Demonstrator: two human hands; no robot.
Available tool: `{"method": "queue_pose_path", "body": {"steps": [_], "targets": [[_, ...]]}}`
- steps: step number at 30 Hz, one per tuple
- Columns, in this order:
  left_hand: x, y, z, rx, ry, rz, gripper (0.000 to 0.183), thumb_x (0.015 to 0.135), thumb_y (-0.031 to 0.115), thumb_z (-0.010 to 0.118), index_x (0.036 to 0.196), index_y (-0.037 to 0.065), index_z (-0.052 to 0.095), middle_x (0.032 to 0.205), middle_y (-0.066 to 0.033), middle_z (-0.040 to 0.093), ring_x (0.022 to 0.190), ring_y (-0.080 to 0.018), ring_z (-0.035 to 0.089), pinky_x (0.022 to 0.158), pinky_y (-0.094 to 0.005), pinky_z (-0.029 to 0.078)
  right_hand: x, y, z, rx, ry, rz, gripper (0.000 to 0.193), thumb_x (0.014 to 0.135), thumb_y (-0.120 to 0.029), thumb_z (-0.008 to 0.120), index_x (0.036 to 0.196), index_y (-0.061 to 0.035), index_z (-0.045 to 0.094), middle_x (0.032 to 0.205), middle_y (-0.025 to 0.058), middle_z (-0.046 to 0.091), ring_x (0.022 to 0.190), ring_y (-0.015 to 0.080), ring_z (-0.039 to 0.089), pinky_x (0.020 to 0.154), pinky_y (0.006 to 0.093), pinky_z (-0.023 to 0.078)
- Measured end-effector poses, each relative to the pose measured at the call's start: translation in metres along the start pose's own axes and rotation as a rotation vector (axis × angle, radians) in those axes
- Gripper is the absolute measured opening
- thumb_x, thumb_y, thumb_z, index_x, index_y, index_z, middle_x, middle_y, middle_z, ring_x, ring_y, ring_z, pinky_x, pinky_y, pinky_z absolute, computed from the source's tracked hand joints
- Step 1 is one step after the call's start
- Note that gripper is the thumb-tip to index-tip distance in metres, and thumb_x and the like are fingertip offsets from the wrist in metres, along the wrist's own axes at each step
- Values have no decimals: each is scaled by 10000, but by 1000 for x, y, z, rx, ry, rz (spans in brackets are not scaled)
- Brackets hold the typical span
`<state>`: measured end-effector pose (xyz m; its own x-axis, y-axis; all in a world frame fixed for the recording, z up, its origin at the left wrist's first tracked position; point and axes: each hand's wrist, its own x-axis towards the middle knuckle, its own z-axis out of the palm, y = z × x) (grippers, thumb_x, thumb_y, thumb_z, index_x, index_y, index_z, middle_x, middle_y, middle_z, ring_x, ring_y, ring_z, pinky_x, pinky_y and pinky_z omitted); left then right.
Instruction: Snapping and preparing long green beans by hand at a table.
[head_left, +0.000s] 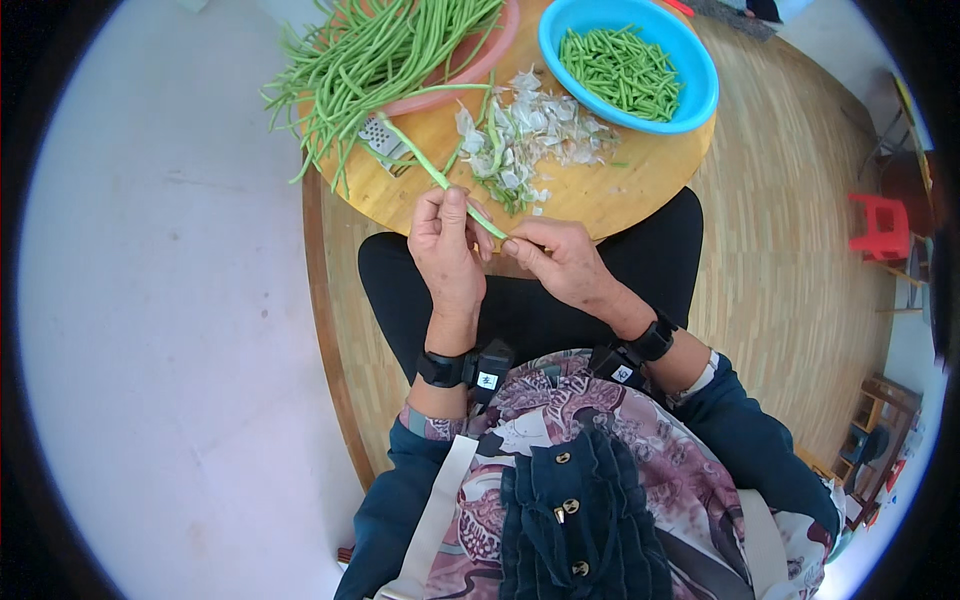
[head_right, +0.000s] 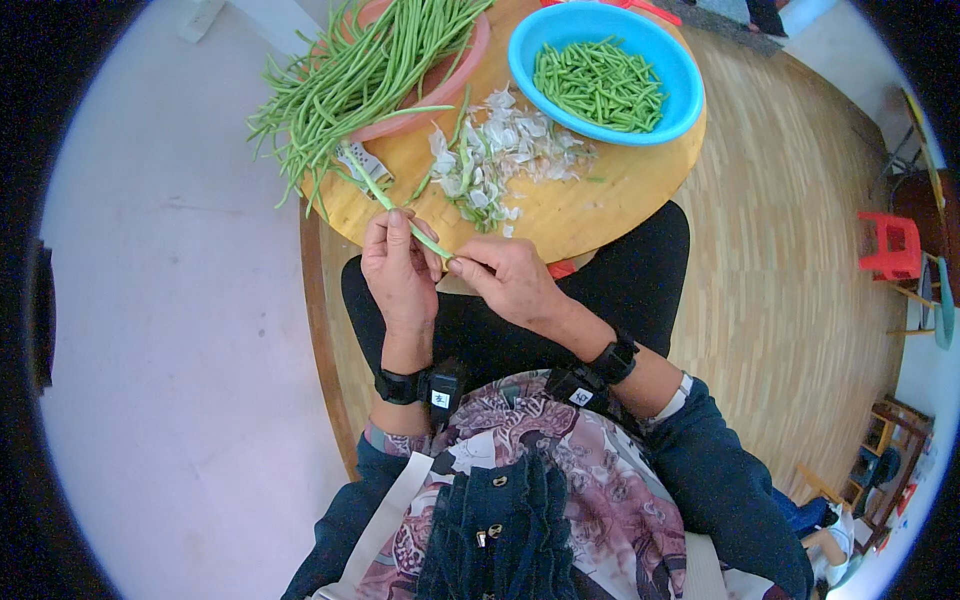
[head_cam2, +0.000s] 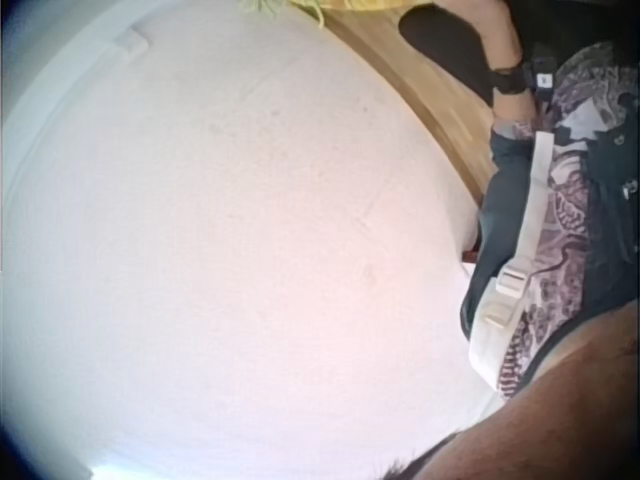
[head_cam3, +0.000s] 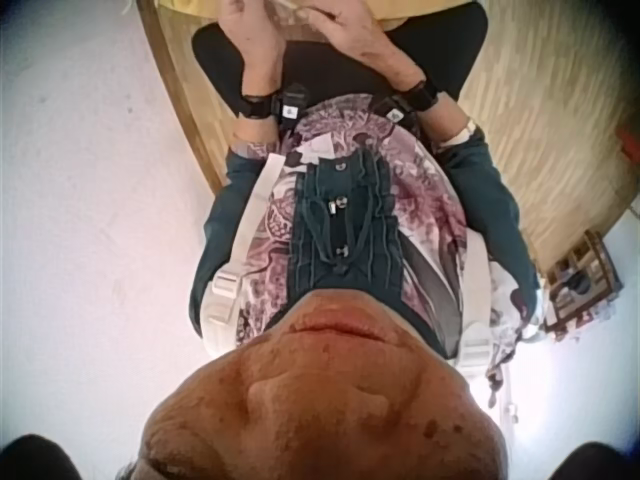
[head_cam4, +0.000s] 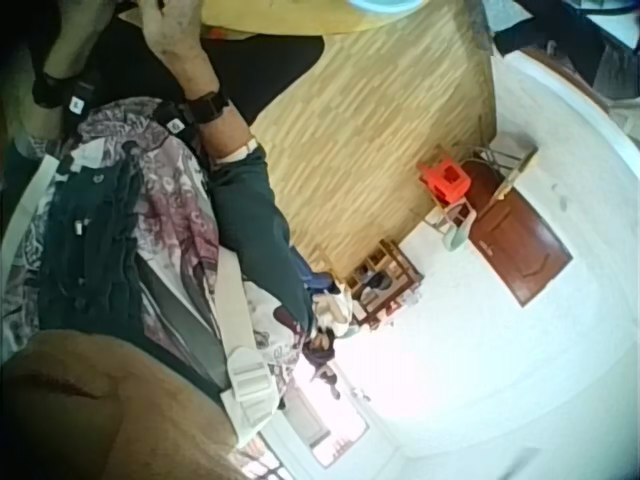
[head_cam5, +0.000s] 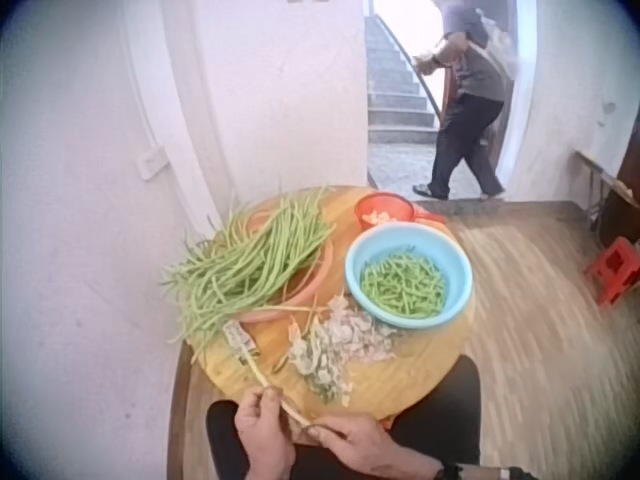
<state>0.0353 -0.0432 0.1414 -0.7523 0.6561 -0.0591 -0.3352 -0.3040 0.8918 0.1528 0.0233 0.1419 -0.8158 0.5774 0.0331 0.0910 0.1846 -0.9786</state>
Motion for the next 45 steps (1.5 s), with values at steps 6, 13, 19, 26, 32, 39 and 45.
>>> {"method": "queue_pose_path", "body": {"steps": [6,13,19,26,32,39,45], "targets": [[4,-1,-9,-57,-38,-17,221,907,212,454,874,2,515,712,-76,556,457,-80,458,387,-188,355,1,0,-6,-9,-11,-57,141,799,-113,553,794,27,573,629,114,518,546,182,477,512,299,383],[0,-6,-6,-1,-78,1,191,900,184,469,875,2,520,745,-71,563,477,-80,468,404,-183,354,5,-5,-4,11,31,-9,146,793,-118,575,811,28,575,648,119,537,571,186,508,523,292,396],[-4,-4,3,-26,-63,-28,145,876,137,515,879,-7,531,689,-34,532,490,-73,476,426,-186,365,8,-3,-7,-122,71,-74,133,786,-109,570,805,22,577,675,139,549,590,235,536,543,316,410],[-3,-8,-3,6,-141,-30,123,857,97,540,903,-17,535,684,-28,527,511,-69,477,450,-181,371,10,2,-7,-266,117,-250,90,788,-73,563,804,16,562,665,115,514,593,236,514,540,302,396],[-6,-5,0,45,-160,-66,127,835,49,551,944,-14,535,694,-17,525,539,-60,486,464,-178,386,10,2,-7,-291,124,-260,79,777,-74,545,800,1,550,688,140,523,632,312,530,550,363,416],[-3,-7,-6,191,-230,-105,181,822,17,552,999,-14,530,690,5,515,549,-42,477,466,-165,377,12,10,-11,-393,61,-340,76,769,-94,547,767,-19,530,683,117,512,636,303,538,543,375,421],[-4,-4,-12,335,-311,-168,167,823,26,552,988,0,545,631,34,500,515,-23,446,457,-154,346,26,5,-32,-561,-233,-500,119,774,-157,542,778,-40,519,707,110,523,658,308,548,548,391,437]]}}
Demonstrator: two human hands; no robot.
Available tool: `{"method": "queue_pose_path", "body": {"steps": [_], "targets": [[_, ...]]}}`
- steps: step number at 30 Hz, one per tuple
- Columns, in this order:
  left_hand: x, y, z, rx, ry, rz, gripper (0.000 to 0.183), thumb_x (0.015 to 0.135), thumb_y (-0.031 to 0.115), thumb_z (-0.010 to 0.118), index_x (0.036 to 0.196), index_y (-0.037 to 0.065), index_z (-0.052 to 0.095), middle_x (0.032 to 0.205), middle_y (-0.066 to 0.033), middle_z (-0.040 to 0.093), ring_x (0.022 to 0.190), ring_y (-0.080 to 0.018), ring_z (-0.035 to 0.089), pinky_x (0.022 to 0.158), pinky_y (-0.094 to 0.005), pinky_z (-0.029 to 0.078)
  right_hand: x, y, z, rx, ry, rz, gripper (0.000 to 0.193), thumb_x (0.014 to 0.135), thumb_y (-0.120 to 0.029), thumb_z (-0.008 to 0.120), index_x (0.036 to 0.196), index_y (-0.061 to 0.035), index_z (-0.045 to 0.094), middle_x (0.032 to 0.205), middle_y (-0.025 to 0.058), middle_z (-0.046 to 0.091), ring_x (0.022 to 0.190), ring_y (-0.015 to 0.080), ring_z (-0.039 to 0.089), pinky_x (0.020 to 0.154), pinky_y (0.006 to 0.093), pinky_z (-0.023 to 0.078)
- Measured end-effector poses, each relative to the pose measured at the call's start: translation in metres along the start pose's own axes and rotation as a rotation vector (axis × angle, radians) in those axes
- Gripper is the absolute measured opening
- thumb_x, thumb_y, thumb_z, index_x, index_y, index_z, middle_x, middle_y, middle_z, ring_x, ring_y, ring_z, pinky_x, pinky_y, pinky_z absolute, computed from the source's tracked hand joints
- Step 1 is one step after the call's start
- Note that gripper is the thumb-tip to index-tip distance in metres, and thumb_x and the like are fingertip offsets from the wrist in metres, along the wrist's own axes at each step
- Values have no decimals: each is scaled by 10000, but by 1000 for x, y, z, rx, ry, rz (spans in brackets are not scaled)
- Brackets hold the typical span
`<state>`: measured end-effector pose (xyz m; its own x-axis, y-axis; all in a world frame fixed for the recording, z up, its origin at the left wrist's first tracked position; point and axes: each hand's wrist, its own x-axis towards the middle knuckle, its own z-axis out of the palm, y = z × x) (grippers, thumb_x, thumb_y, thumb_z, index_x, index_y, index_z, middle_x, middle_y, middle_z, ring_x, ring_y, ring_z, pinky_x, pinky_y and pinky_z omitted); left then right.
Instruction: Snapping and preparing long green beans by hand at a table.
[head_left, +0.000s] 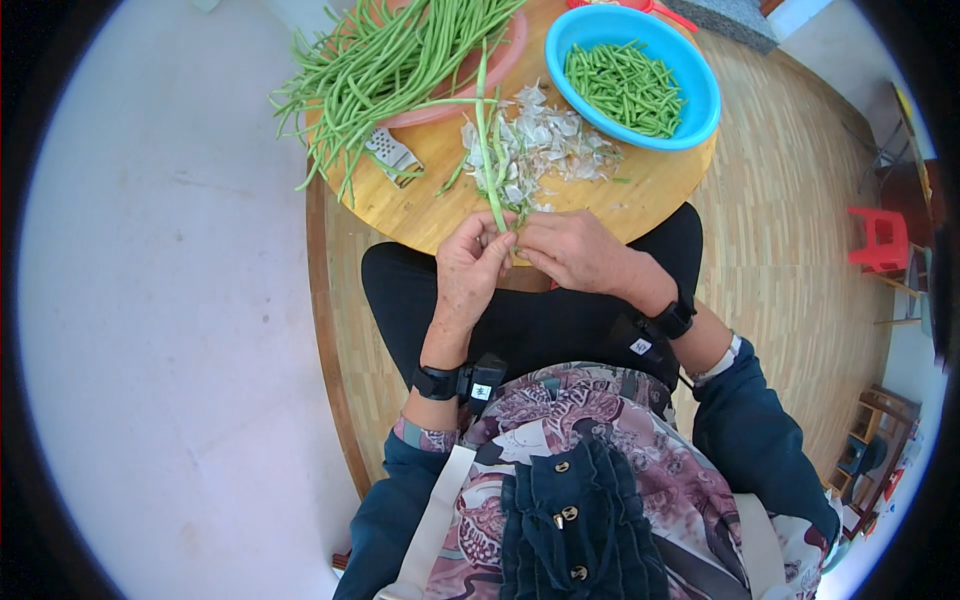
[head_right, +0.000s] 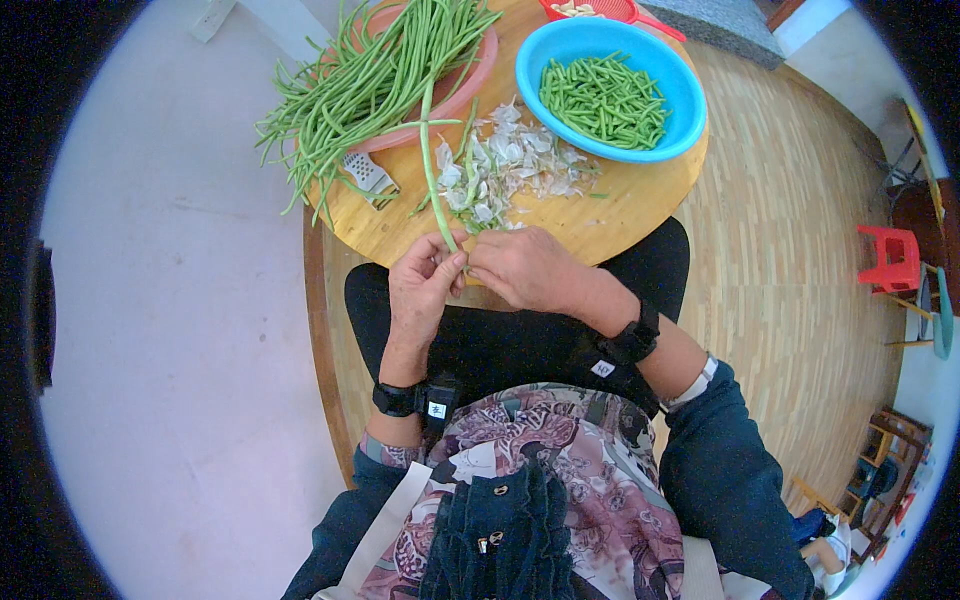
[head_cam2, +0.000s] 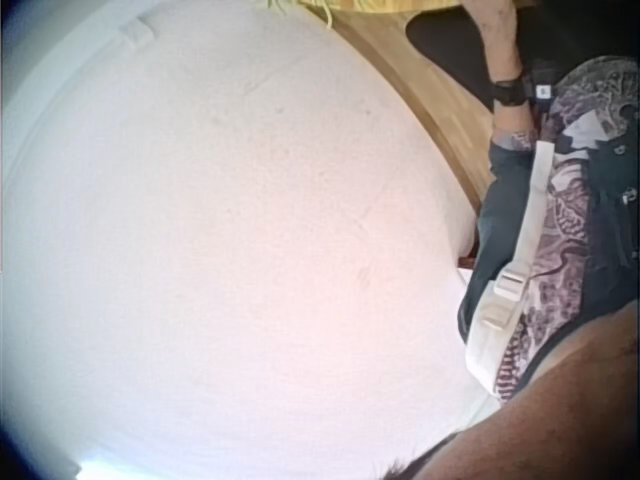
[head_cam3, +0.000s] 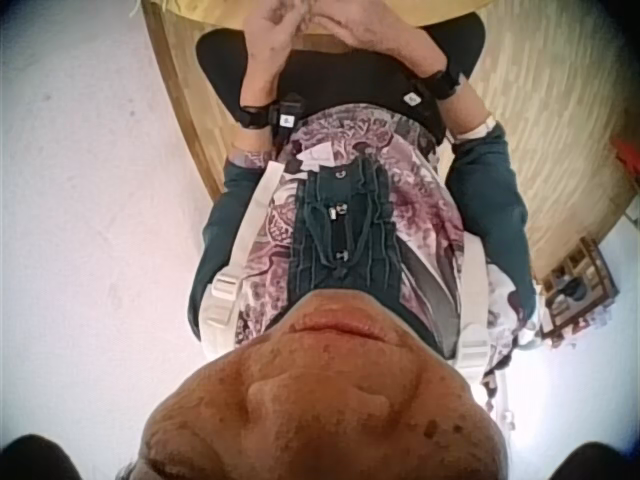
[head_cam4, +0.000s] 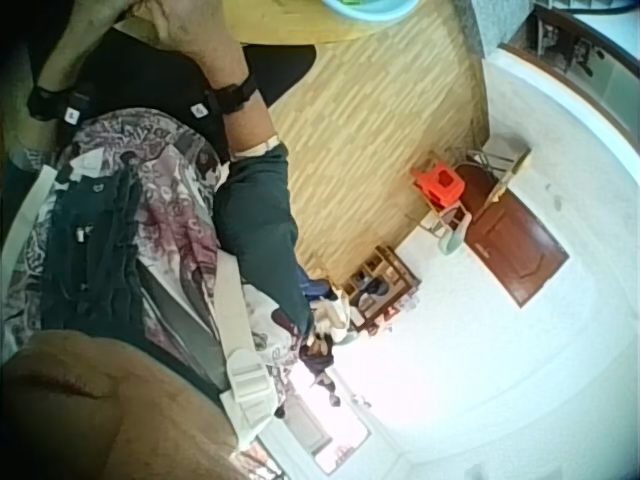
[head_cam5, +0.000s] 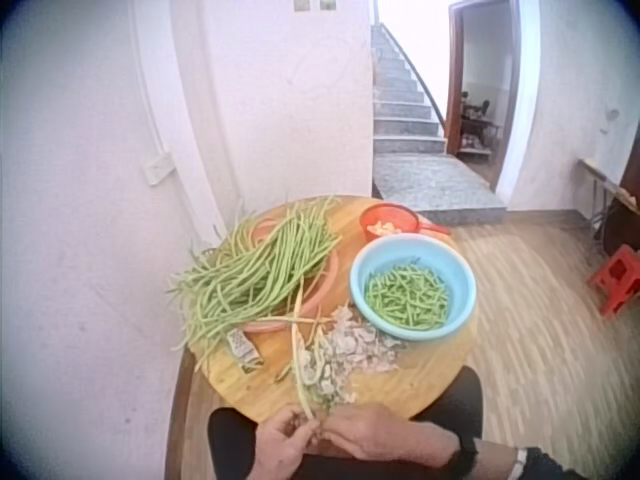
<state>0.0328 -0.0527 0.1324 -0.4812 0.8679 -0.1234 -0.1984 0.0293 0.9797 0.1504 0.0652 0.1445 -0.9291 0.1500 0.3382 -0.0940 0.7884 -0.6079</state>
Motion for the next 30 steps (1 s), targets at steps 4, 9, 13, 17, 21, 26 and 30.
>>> {"method": "queue_pose_path", "body": {"steps": [4,9,13,17,21,26,30], "targets": [[-2,-5,-1,-31,9,-8,158,824,30,551,980,6,552,623,35,502,515,-21,446,457,-154,345,2,5,-3,13,-65,-24,123,777,-166,535,786,-44,522,718,112,532,671,314,550,552,395,437],[-2,-7,-3,-50,39,0,138,825,38,555,958,1,562,655,19,528,536,-31,468,465,-163,361,0,6,4,90,-53,53,132,774,-156,535,779,-25,525,721,130,533,668,330,545,568,403,431],[1,-9,-5,-208,113,-14,120,825,42,561,932,-11,568,684,-1,544,566,-49,491,485,-174,384,-4,8,10,89,-65,119,101,767,-99,549,825,-15,548,749,132,532,679,314,536,594,370,428],[3,-10,-8,-182,120,20,151,818,65,575,934,-32,571,691,-25,555,575,-80,514,514,-192,409,-5,6,14,134,47,197,135,760,-96,570,860,-5,566,732,133,548,658,296,546,583,363,426],[5,-13,-1,-207,107,41,134,810,45,577,920,-32,569,684,-33,559,593,-83,519,527,-192,410,0,-12,9,297,83,403,138,767,-148,569,754,-11,563,701,153,542,642,322,541,572,379,426],[0,-11,0,-107,130,51,117,805,26,572,908,-29,570,677,-27,556,576,-76,504,525,-186,397,-4,-5,29,253,217,334,119,758,-138,565,744,-20,563,691,147,541,648,315,544,567,376,425],[-2,-12,-2,8,131,23,99,803,22,573,893,-20,579,666,-10,542,568,-70,493,517,-184,391,-6,-4,22,85,122,227,84,760,-81,563,794,-4,565,688,128,520,656,296,540,565,352,424]]}}
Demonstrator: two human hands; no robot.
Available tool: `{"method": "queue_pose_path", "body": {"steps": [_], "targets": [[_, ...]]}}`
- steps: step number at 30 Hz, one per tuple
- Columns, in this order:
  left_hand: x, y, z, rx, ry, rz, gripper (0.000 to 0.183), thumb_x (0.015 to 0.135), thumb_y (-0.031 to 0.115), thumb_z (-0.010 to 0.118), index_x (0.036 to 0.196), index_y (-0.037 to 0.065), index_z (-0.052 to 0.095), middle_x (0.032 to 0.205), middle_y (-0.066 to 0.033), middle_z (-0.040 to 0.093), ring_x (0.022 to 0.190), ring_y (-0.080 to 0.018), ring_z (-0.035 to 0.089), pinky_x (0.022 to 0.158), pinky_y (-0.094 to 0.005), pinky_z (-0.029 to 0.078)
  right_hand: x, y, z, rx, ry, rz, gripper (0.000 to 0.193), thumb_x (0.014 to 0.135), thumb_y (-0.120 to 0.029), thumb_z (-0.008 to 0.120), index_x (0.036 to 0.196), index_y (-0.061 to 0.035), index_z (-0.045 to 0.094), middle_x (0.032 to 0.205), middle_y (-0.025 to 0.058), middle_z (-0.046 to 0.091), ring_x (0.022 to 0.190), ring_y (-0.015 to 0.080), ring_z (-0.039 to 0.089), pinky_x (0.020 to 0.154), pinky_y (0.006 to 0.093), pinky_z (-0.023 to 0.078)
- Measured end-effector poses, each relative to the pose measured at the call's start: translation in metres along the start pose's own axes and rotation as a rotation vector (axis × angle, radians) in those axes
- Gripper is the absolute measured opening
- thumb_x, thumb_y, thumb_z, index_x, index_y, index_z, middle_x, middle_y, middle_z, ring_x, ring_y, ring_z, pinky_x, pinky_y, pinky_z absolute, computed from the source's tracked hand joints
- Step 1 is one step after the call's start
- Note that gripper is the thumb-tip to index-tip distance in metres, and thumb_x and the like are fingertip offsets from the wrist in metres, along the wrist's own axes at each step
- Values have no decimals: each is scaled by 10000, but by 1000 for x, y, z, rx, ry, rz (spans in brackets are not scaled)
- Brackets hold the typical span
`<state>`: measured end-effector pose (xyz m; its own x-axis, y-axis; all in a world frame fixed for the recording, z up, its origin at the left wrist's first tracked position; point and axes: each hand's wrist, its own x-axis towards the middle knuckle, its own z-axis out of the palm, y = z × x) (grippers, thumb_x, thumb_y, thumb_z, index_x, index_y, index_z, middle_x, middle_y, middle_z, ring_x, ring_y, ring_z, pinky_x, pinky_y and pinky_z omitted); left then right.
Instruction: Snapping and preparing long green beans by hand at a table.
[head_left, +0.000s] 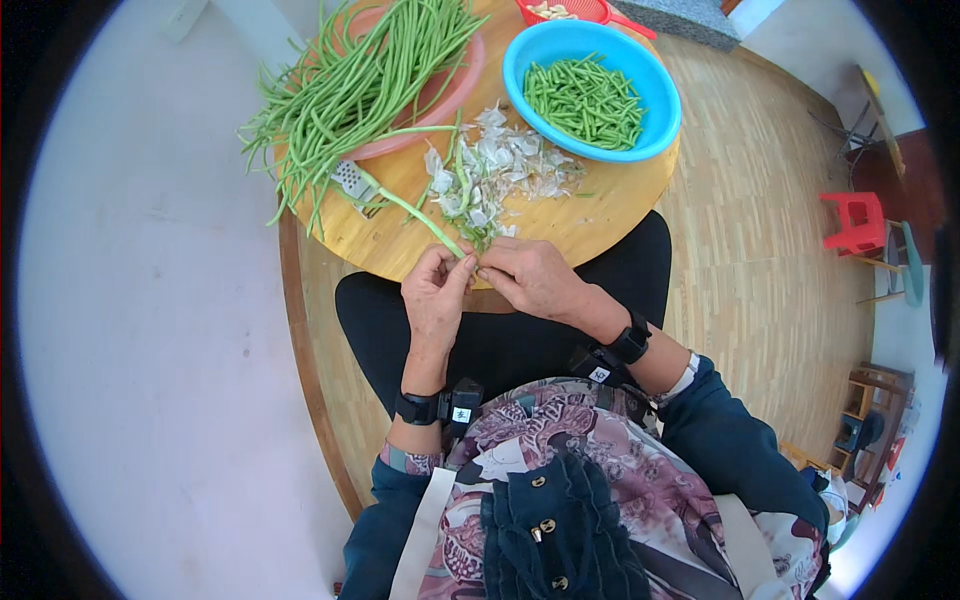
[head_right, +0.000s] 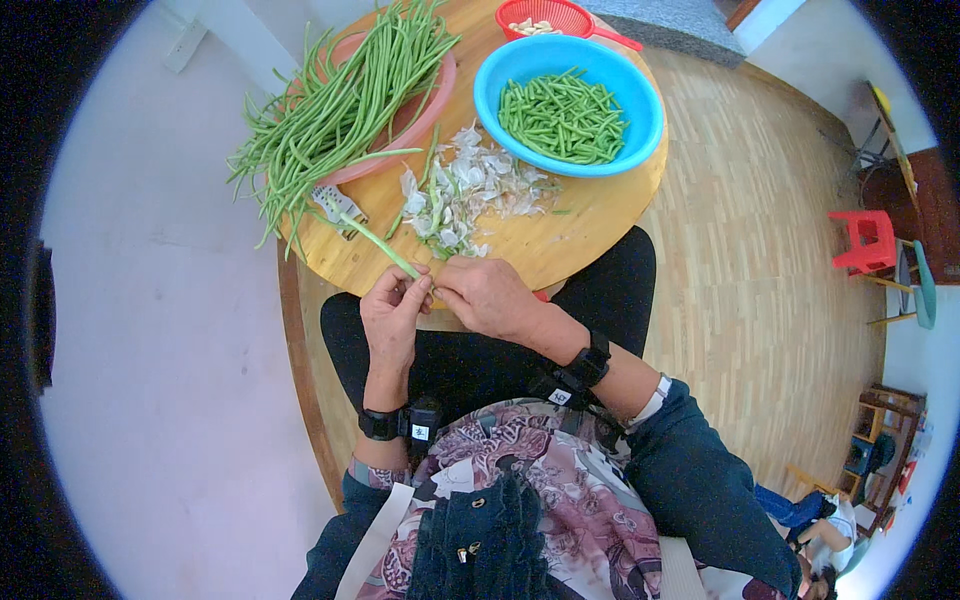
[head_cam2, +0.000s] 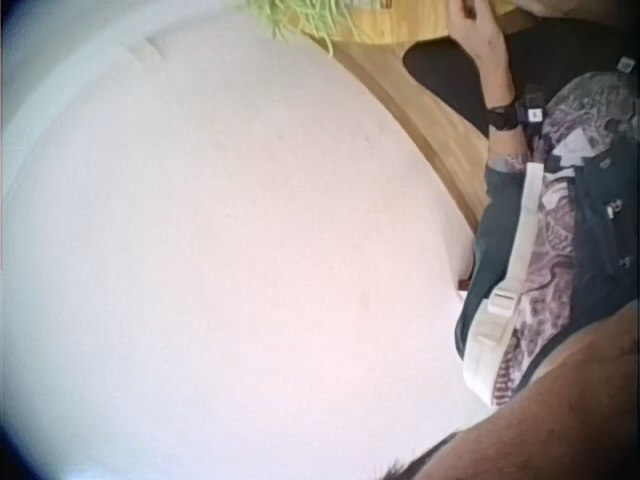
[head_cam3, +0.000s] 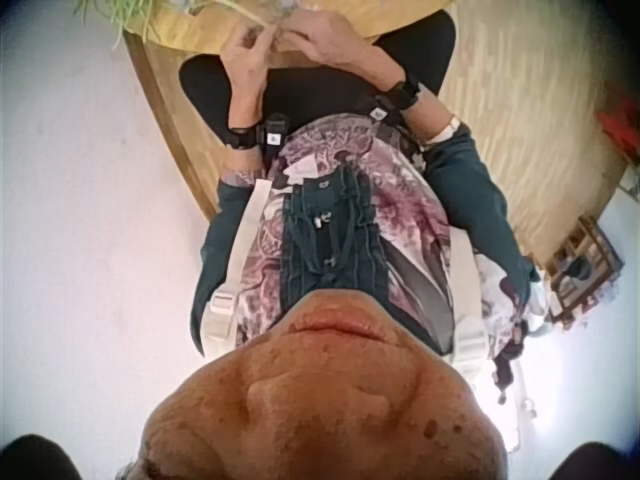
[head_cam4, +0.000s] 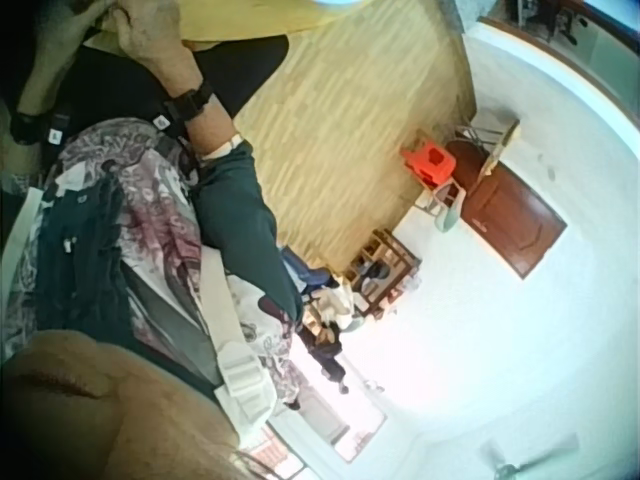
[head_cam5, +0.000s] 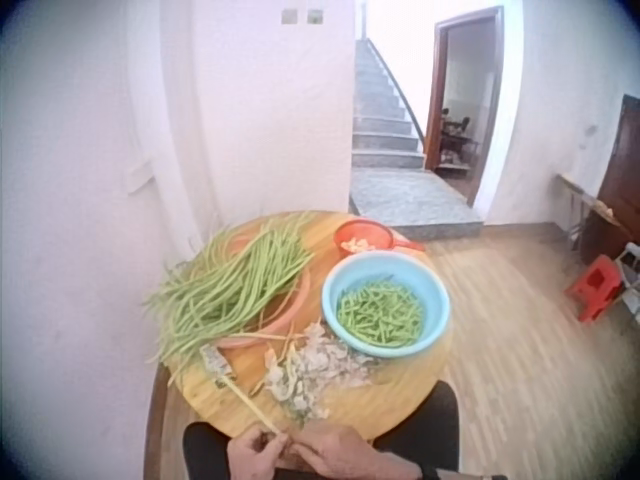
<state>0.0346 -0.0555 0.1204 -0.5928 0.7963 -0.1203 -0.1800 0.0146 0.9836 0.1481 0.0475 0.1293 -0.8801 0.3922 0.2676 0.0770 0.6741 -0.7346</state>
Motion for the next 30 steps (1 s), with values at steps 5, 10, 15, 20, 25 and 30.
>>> {"method": "queue_pose_path", "body": {"steps": [5,10,15,20,25,30], "targets": [[0,-1,-4,27,-93,-38,92,800,21,577,886,-13,587,665,-2,539,560,-69,489,507,-183,393,2,6,-9,-100,-80,-148,96,754,-121,557,773,-27,553,692,106,521,655,290,552,560,363,441],[2,-3,-6,-18,-152,-95,93,799,22,580,884,-15,590,679,-5,549,555,-69,492,505,-185,398,5,14,-14,-143,-148,-260,95,751,-143,548,765,-48,553,676,93,521,636,273,561,537,360,450],[1,-6,-8,-16,-135,-55,140,821,51,563,933,-26,594,700,-18,563,575,-83,520,533,-204,427,5,15,-14,-159,-150,-264,93,750,-145,554,762,-54,540,670,97,504,638,273,549,550,360,446],[6,0,-6,-181,-12,-20,157,848,89,542,939,-27,598,743,-45,577,567,-90,536,519,-202,430,2,13,-16,-160,-148,-220,88,744,-134,565,755,-52,536,671,101,497,642,282,542,551,368,436],[5,-6,-7,-168,-13,-37,163,856,93,533,940,-30,599,740,-48,582,563,-91,533,515,-203,427,-1,8,-16,-131,-150,-167,92,744,-136,572,759,-51,541,680,105,500,644,295,540,554,377,433],[6,-17,-13,-4,-113,-186,189,850,103,530,969,-30,593,676,-31,573,537,-83,521,484,-201,415,-19,10,0,16,-183,-43,97,753,-114,579,767,-21,555,680,120,511,650,301,536,576,374,420]]}}
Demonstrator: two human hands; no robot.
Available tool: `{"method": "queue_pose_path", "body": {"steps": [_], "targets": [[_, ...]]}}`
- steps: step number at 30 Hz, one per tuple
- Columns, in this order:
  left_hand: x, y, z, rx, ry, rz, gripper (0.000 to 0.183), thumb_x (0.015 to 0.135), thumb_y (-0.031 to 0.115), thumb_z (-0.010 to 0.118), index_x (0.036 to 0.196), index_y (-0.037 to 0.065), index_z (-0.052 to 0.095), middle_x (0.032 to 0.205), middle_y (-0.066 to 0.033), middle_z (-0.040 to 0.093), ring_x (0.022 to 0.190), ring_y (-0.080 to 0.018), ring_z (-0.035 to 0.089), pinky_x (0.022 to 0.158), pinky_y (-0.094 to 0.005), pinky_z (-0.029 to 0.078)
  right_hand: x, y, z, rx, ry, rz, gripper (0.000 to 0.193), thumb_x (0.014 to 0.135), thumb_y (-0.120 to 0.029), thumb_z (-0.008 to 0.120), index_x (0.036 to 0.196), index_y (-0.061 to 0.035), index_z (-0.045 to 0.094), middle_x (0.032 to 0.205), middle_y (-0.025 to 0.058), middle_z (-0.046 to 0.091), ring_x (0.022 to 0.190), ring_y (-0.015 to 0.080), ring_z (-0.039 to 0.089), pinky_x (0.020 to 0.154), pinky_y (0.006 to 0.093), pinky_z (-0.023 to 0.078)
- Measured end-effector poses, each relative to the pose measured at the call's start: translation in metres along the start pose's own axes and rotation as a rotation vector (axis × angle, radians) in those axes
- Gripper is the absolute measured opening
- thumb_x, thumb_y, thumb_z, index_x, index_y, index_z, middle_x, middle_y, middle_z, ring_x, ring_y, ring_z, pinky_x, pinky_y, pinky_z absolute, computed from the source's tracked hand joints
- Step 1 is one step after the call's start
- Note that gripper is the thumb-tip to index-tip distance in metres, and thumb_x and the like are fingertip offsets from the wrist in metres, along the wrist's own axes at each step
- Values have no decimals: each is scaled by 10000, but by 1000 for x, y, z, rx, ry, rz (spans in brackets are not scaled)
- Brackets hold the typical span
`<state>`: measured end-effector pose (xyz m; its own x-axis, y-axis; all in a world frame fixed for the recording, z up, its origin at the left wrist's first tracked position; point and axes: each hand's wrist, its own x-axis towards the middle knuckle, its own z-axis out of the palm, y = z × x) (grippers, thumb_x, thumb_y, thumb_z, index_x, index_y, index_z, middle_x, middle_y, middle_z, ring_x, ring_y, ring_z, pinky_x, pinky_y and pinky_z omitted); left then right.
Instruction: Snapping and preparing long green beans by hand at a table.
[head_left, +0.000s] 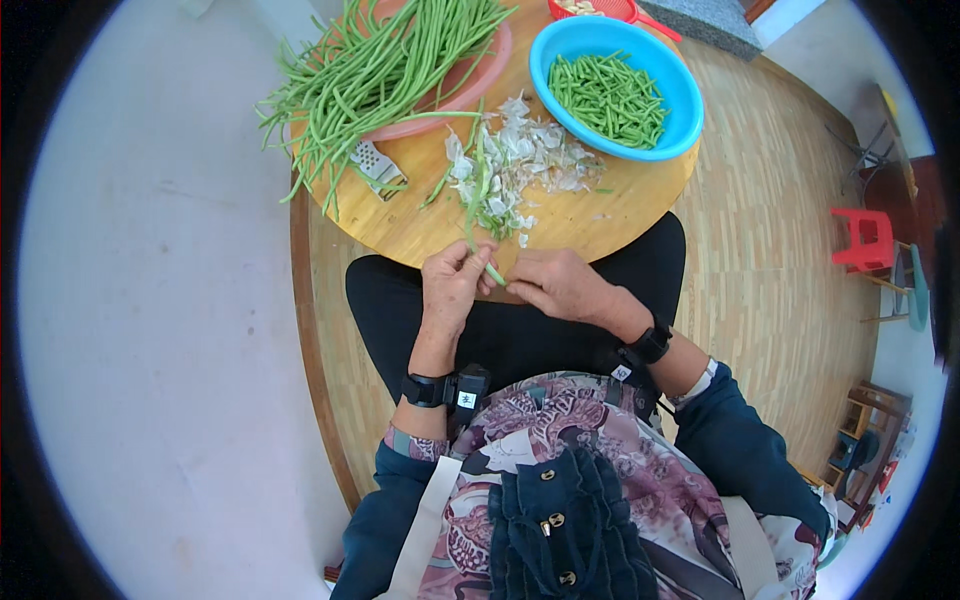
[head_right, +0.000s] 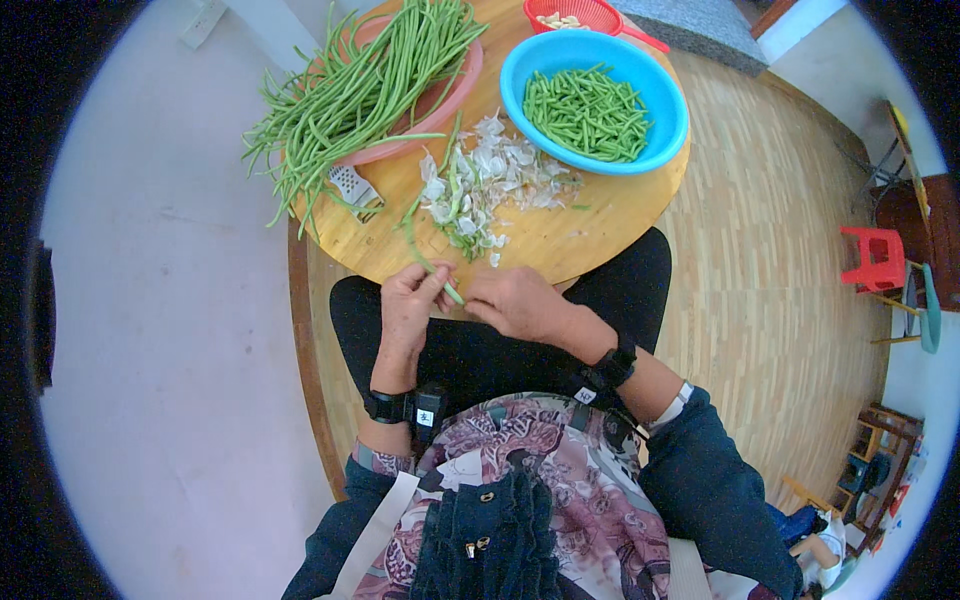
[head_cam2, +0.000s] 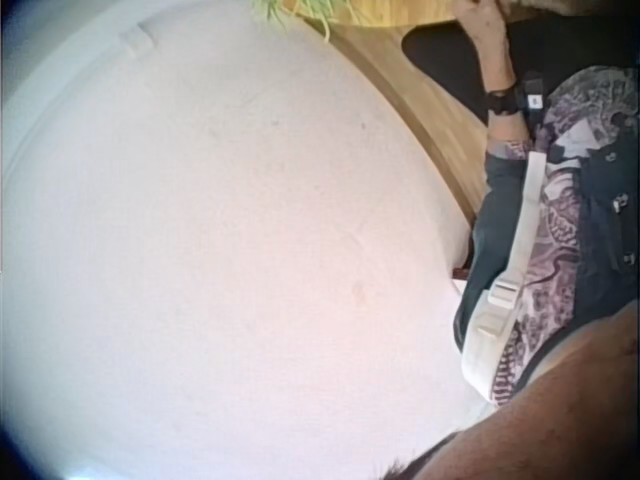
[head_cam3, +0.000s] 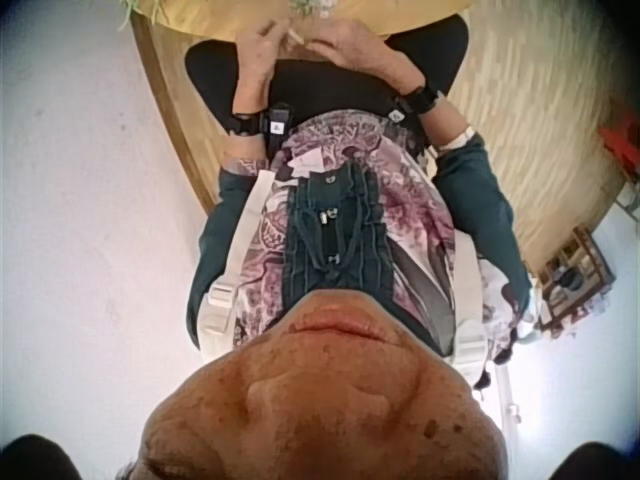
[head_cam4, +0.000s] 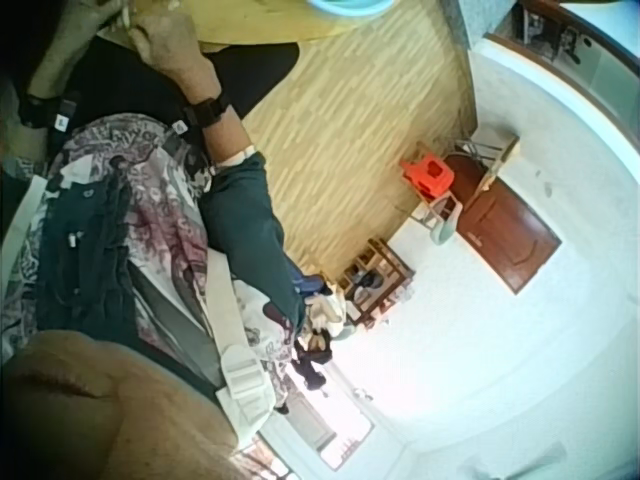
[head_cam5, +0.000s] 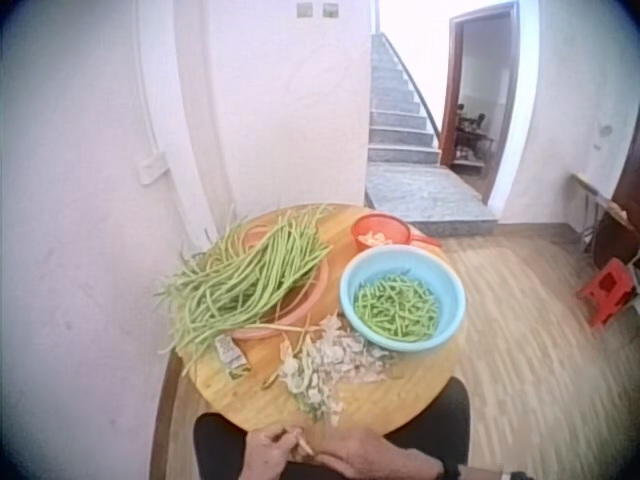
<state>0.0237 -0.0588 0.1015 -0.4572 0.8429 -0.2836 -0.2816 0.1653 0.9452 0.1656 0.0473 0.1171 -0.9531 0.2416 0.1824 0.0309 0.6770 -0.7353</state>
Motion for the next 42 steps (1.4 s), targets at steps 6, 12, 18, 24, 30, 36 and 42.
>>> {"method": "queue_pose_path", "body": {"steps": [6,12,18,24,30,36,42], "targets": [[-2,-7,1,291,-9,-95,230,839,106,529,1036,0,582,624,29,514,517,-54,492,461,-188,393,-19,4,23,129,-11,137,160,761,-159,577,789,-1,587,726,149,575,690,325,560,625,395,435],[19,-9,-9,815,-15,256,254,803,99,540,1038,11,579,597,-76,518,519,-143,524,485,-278,407,-28,5,24,153,-43,250,179,771,-170,569,798,5,592,742,156,585,713,326,564,643,385,440],[54,15,-4,914,-27,392,181,755,87,542,909,4,588,745,-215,572,714,-386,550,614,-435,430,-27,7,16,161,-40,311,177,776,-173,561,801,-2,597,750,153,593,725,312,570,642,382,445],[94,25,-8,1123,84,536,194,743,84,548,927,25,564,762,-197,571,736,-381,554,626,-453,433,-33,13,19,167,-49,309,167,772,-161,559,792,0,602,761,148,605,718,297,578,651,363,454],[116,40,8,1211,196,748,352,708,72,598,1054,47,533,887,-154,550,827,-326,530,676,-413,430,-31,16,18,176,-85,347,151,770,-141,553,793,1,599,753,149,604,707,291,582,636,358,457],[84,4,-7,889,355,859,279,715,33,586,993,27,562,867,-135,530,830,-311,506,703,-385,415,-17,32,5,232,13,381,157,770,-143,573,826,1,600,725,145,590,656,291,573,607,343,453],[61,-44,-52,744,784,632,176,738,11,545,913,3,562,842,-143,529,816,-318,499,714,-376,409,43,36,-39,207,237,346,139,811,-68,529,856,42,600,658,58,575,554,92,554,514,223,440]]}}
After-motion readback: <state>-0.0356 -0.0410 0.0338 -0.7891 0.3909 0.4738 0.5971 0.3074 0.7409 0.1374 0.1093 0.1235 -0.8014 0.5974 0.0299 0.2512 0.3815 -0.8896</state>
